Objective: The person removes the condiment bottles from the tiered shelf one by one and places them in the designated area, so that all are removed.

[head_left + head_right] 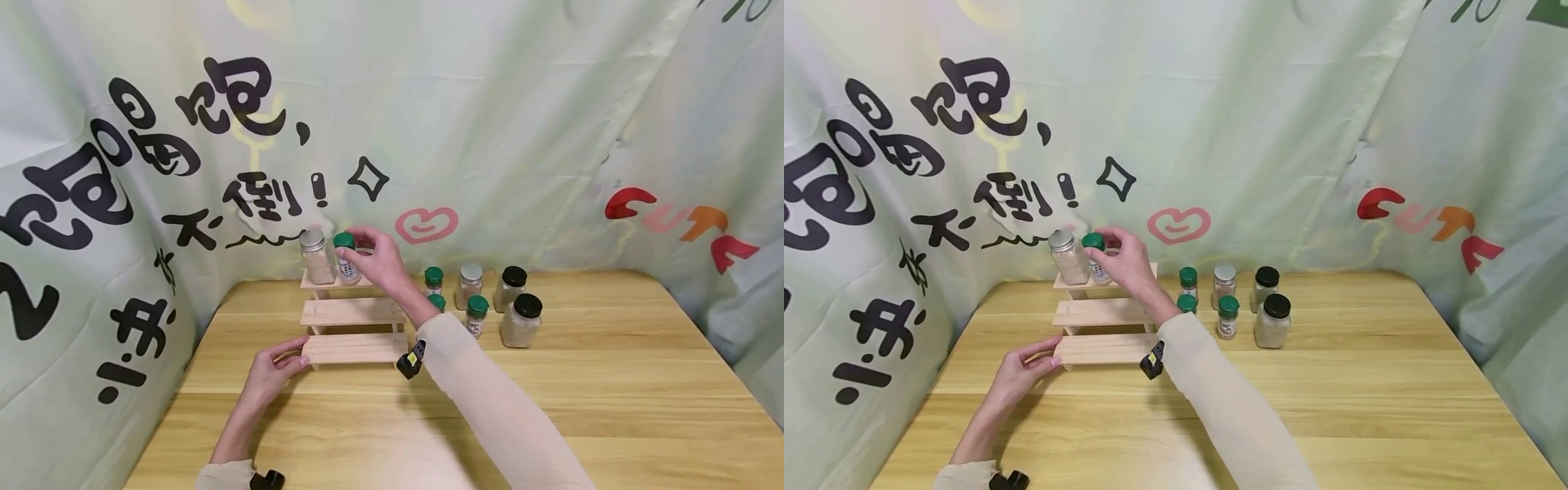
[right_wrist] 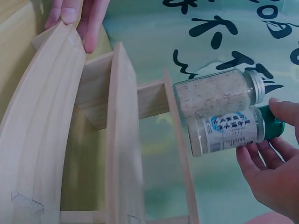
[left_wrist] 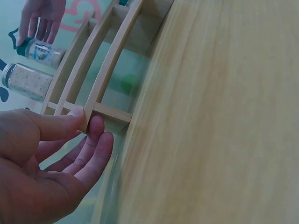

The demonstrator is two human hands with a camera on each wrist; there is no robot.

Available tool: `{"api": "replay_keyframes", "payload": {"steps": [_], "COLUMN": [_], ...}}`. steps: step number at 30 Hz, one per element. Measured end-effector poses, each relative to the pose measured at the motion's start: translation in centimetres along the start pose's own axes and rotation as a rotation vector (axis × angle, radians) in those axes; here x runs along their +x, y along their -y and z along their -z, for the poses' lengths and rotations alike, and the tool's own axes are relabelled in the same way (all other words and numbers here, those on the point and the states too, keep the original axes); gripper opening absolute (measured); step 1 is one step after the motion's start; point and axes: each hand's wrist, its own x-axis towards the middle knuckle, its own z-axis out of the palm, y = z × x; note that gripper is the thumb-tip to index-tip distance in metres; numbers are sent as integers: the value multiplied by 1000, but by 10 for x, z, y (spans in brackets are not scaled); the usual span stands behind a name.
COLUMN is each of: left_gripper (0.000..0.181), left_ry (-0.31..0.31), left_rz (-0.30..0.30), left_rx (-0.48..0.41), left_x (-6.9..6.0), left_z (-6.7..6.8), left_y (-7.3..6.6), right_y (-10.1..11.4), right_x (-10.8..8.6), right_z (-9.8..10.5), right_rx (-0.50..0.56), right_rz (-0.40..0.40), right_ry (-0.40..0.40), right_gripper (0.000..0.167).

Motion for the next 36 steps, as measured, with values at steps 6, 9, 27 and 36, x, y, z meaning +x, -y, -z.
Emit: {"api": "replay_keyframes", "payload": {"steps": [6, 9, 27, 36], "left_gripper": [44, 45, 45, 44], "left_ry": [-3, -5, -12, -6], "left_rz": [5, 11, 9, -8], "left_rx": [5, 2, 33, 67], "left_x": [-1, -2, -5, -3], "left_z": [1, 2, 3, 1], "left_y": [0, 0, -2, -4], "right_y": [9, 14, 24, 29], "right_x": [-7, -14, -62, -91], "right_z": [6, 10, 50, 74], "right_rx": [-2, -4, 73, 56], "right_rz": [38, 70, 143, 149], "right_ry": [16, 31, 41, 51], "right_gripper": [40, 38, 37, 37]}}
